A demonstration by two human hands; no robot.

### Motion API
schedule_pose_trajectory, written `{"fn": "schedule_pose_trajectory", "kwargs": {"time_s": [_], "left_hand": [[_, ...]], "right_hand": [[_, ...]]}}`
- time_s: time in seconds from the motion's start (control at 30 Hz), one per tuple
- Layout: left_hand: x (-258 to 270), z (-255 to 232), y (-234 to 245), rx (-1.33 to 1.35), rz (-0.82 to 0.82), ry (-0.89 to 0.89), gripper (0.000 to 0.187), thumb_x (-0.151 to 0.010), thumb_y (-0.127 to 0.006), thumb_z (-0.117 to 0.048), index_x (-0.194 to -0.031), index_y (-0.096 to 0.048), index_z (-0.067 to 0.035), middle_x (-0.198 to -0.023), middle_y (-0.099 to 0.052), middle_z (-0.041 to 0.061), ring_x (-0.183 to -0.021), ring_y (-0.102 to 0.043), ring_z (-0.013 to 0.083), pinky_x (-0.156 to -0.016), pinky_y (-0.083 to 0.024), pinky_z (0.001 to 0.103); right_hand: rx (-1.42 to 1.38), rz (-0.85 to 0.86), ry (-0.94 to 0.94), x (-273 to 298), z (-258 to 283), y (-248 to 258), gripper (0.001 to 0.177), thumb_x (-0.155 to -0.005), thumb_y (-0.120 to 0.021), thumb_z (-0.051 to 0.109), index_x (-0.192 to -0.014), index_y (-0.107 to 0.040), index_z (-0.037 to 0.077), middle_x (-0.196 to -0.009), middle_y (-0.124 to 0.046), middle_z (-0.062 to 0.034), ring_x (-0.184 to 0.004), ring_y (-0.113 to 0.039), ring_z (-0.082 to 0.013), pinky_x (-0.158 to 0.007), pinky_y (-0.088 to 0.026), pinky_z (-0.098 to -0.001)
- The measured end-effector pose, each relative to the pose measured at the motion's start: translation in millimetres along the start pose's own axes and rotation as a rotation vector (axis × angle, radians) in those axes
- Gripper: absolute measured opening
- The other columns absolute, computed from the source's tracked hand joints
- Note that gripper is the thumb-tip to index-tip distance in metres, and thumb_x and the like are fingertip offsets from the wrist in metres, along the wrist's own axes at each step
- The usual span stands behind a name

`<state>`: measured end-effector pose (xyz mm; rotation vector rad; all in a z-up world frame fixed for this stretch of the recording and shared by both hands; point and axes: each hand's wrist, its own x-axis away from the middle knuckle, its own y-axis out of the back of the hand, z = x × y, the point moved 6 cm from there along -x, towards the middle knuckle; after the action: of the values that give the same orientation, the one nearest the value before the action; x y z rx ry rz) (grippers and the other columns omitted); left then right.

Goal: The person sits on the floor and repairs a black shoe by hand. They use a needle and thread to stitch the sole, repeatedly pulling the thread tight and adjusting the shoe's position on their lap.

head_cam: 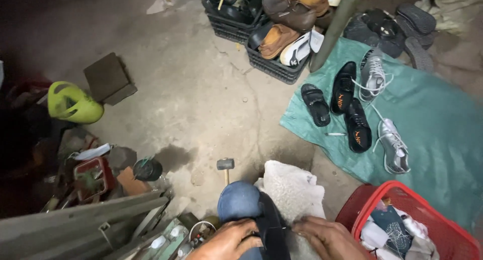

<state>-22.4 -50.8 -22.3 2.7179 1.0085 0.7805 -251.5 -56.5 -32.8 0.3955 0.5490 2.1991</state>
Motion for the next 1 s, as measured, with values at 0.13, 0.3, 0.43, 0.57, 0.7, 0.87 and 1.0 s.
{"fn": "schedule_pose_trajectory", "kwargs": {"time_s": [0.13,0.3,0.43,0.57,0.7,0.87,1.0], "left_hand": [[-8,37,-21,-0.243,-0.129,-0.083,0.026,-0.107,-0.056,-0.041,-0.113,-0.062,-0.017,-0.109,-0.074,0.004,-0.101,-0.072,0.0283,-0.078,-0.051,0.045],[0,31,-12,-0.417,-0.364,-0.090,0.034,-0.103,-0.056,-0.051,-0.101,-0.071,-0.021,-0.085,-0.076,0.002,-0.073,-0.072,0.0312,-0.056,-0.052,0.048],[4,35,-10,-0.438,-0.412,-0.040,0.043,-0.102,-0.056,-0.057,-0.088,-0.071,-0.019,-0.083,-0.075,0.002,-0.066,-0.072,0.0300,-0.051,-0.050,0.048],[5,25,-9,-0.359,-0.243,-0.007,0.041,-0.105,-0.055,-0.054,-0.097,-0.063,-0.015,-0.092,-0.068,0.007,-0.085,-0.068,0.0317,-0.067,-0.047,0.049],[10,1,-5,-0.251,-0.180,-0.121,0.028,-0.107,-0.057,-0.037,-0.103,-0.057,-0.009,-0.096,-0.067,0.014,-0.089,-0.067,0.0355,-0.070,-0.046,0.048],[20,10,-10,-0.357,-0.332,0.074,0.043,-0.104,-0.053,-0.052,-0.095,-0.065,-0.011,-0.096,-0.074,0.012,-0.091,-0.068,0.0399,-0.074,-0.048,0.052],[20,24,-18,-0.478,-0.426,0.103,0.062,-0.100,-0.043,-0.065,-0.087,-0.069,-0.011,-0.080,-0.074,0.010,-0.077,-0.070,0.0387,-0.054,-0.045,0.055]], "right_hand": [[0.022,0.059,0.122,-11,18,5,0.029,-0.104,-0.050,0.026,-0.117,-0.071,0.011,-0.106,-0.074,-0.0031,-0.097,-0.077,-0.0215,-0.081,-0.057,-0.0325],[0.085,0.103,0.142,-13,7,-14,0.030,-0.104,-0.049,0.026,-0.120,-0.071,0.015,-0.105,-0.071,-0.0050,-0.094,-0.074,-0.0260,-0.079,-0.057,-0.0335],[0.138,0.080,0.069,-10,-15,-23,0.029,-0.101,-0.058,0.031,-0.122,-0.074,0.020,-0.119,-0.076,-0.0056,-0.112,-0.074,-0.0250,-0.093,-0.055,-0.0333],[0.112,0.100,0.138,-13,0,-17,0.028,-0.103,-0.050,0.025,-0.120,-0.071,0.017,-0.107,-0.071,0.0003,-0.096,-0.075,-0.0183,-0.079,-0.058,-0.0294],[0.142,0.097,0.179,-1,-44,-35,0.026,-0.102,-0.054,0.024,-0.122,-0.070,0.018,-0.112,-0.073,0.0023,-0.101,-0.077,-0.0137,-0.084,-0.059,-0.0262],[0.283,-0.066,0.053,19,-106,-62,0.032,-0.089,-0.067,0.030,-0.118,-0.078,0.039,-0.117,-0.078,0.0151,-0.108,-0.075,0.0019,-0.098,-0.050,-0.0194],[0.296,-0.083,-0.372,16,-98,-55,0.041,-0.085,-0.063,0.031,-0.114,-0.081,0.054,-0.127,-0.076,0.0297,-0.112,-0.074,0.0133,-0.094,-0.057,-0.0159]]}}
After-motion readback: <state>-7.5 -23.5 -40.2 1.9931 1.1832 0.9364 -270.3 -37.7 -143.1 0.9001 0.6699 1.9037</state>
